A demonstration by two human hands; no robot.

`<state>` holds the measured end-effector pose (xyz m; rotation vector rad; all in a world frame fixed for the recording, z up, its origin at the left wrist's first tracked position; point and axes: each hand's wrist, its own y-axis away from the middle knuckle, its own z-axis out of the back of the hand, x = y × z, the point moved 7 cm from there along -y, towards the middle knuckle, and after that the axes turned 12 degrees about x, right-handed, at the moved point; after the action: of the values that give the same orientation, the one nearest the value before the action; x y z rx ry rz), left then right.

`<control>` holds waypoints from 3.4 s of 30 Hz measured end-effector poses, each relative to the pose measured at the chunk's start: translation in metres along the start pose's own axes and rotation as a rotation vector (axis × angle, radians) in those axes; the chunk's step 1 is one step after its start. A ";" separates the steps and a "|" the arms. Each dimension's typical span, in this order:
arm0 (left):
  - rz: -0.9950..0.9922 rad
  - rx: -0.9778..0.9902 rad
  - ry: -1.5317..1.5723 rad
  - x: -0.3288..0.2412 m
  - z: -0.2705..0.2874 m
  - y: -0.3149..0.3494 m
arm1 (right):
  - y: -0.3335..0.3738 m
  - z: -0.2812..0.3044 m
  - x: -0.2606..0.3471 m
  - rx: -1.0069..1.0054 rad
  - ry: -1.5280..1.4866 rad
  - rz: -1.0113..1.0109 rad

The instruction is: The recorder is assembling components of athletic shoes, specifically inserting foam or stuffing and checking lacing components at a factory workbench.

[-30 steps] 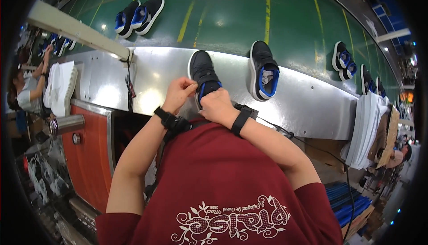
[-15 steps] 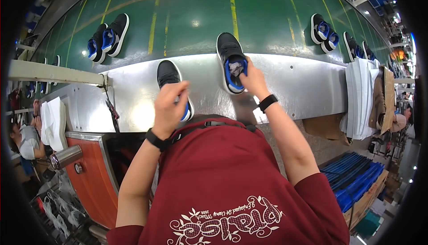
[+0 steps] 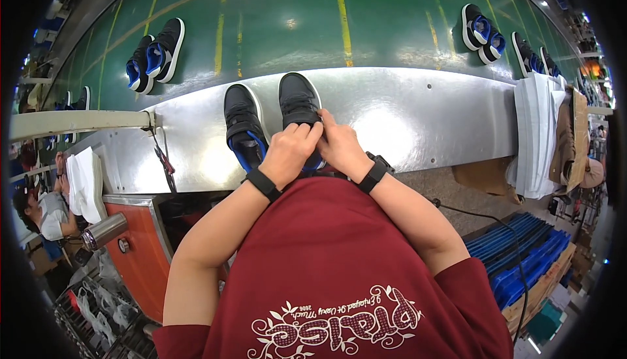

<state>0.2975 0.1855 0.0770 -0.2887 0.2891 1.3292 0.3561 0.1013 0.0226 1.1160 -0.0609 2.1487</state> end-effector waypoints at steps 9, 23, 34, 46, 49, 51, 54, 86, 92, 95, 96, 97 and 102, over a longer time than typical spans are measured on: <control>-0.014 -0.003 -0.037 0.017 -0.004 0.027 | -0.008 0.003 -0.001 0.144 -0.101 -0.014; -0.081 -0.005 -0.077 0.024 -0.012 0.034 | -0.057 -0.012 -0.007 0.404 -0.153 -0.008; -0.118 -0.062 -0.156 0.020 -0.009 0.032 | -0.067 0.021 0.040 0.414 -0.671 -0.152; -0.101 -0.005 -0.082 0.028 -0.006 0.031 | -0.041 -0.019 -0.033 0.361 -0.901 -0.288; -0.097 -0.018 -0.064 0.031 -0.006 0.033 | -0.038 -0.034 -0.037 0.371 -1.044 -0.286; -0.078 -0.025 -0.061 0.034 -0.005 0.034 | -0.037 -0.038 -0.036 0.352 -1.051 -0.285; -0.080 -0.034 -0.051 0.035 -0.005 0.034 | -0.036 -0.042 -0.038 0.335 -1.053 -0.280; -0.066 -0.108 -0.029 0.041 0.004 0.027 | -0.017 -0.044 0.009 0.035 0.041 0.104; 0.066 -0.267 0.137 0.062 0.005 0.047 | -0.016 -0.052 0.013 -0.016 0.095 0.090; 0.086 -0.246 0.110 0.060 0.012 0.040 | -0.017 -0.049 0.017 0.010 0.102 0.082; 0.112 -0.297 0.118 0.059 0.017 0.039 | -0.015 -0.044 0.022 -0.056 0.141 0.107; 0.139 -0.348 0.126 0.060 0.021 0.040 | -0.013 -0.039 0.026 -0.121 0.180 0.133; 0.138 -0.277 0.190 0.068 0.010 0.042 | -0.012 -0.044 0.024 -0.086 0.314 0.082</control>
<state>0.2712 0.2596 0.0595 -0.6400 0.2877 1.4824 0.3237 0.1387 0.0096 0.7286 -0.0560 2.3463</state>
